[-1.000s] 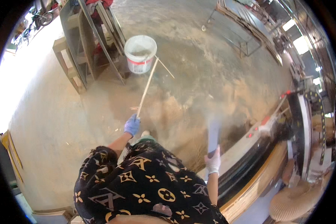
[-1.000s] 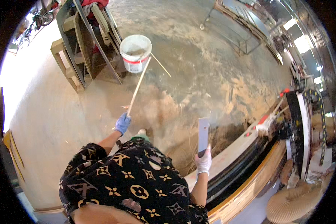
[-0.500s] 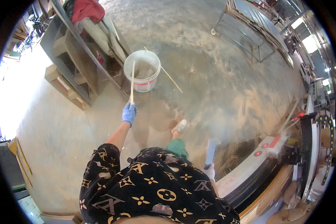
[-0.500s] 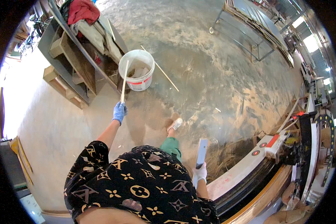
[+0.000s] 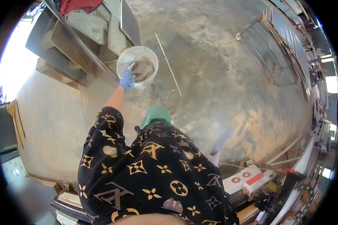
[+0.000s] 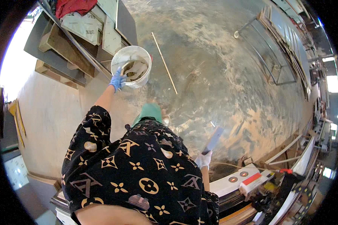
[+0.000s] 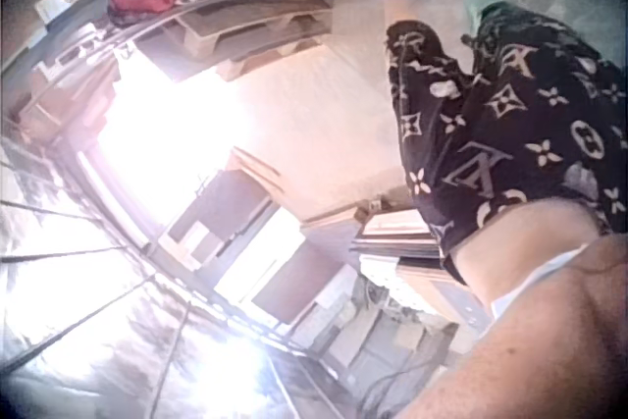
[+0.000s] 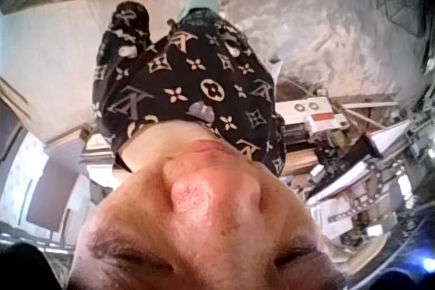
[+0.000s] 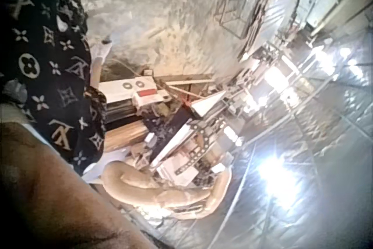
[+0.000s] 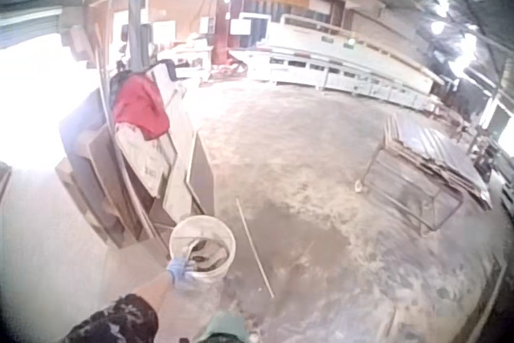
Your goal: The person applies small white labels to the surface of large grey wood panels in a workshop. They peel labels from a roll, place them on the panels, and then move the labeled panels to a nearby rack.
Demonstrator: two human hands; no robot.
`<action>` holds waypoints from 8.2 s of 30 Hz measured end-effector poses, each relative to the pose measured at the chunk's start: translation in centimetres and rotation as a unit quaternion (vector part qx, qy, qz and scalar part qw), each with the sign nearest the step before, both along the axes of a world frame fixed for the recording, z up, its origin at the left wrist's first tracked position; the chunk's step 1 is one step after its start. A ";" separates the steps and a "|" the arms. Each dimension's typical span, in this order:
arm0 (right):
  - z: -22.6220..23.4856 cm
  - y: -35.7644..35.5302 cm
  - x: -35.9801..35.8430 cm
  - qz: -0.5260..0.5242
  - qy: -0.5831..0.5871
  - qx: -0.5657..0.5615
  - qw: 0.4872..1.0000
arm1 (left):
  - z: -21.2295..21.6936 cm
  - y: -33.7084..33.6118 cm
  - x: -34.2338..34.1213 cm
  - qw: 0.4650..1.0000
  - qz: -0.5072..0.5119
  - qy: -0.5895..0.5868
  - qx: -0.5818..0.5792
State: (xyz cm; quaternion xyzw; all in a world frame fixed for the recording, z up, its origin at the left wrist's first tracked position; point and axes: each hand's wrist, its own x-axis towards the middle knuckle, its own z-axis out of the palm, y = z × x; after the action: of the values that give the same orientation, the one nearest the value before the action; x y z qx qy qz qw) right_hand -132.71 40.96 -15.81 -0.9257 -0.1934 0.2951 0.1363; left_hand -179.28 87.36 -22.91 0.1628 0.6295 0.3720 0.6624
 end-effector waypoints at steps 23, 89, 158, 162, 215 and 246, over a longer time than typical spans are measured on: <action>8.1 44.5 22.6 -0.088 -0.196 0.285 0.934 | 7.9 27.3 39.5 0.775 -0.504 0.161 0.345; -3.0 56.9 96.7 -0.429 -0.059 0.168 0.885 | 26.0 62.5 155.5 0.455 -0.565 0.298 0.621; -4.9 75.4 78.2 -0.998 0.038 -0.008 0.042 | -12.4 18.2 177.9 -0.097 -0.949 0.017 0.298; -7.8 78.6 79.6 -0.995 0.067 0.027 0.073 | -11.0 15.5 177.9 -0.114 -0.937 -0.071 0.322; -14.2 70.8 70.7 -0.938 -0.095 0.064 0.326 | -2.2 22.2 169.2 -0.131 -0.932 0.095 0.324; -19.1 59.4 78.8 -0.783 0.098 0.008 0.614 | -1.2 22.4 170.3 -0.154 -0.903 0.119 0.384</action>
State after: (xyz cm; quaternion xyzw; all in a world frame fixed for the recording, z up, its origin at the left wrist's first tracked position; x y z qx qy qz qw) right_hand -53.96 100.35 -34.92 -0.6900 0.6172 0.1635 0.3410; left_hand -8.93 109.71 -24.08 -0.8416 0.3078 0.4331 -0.0965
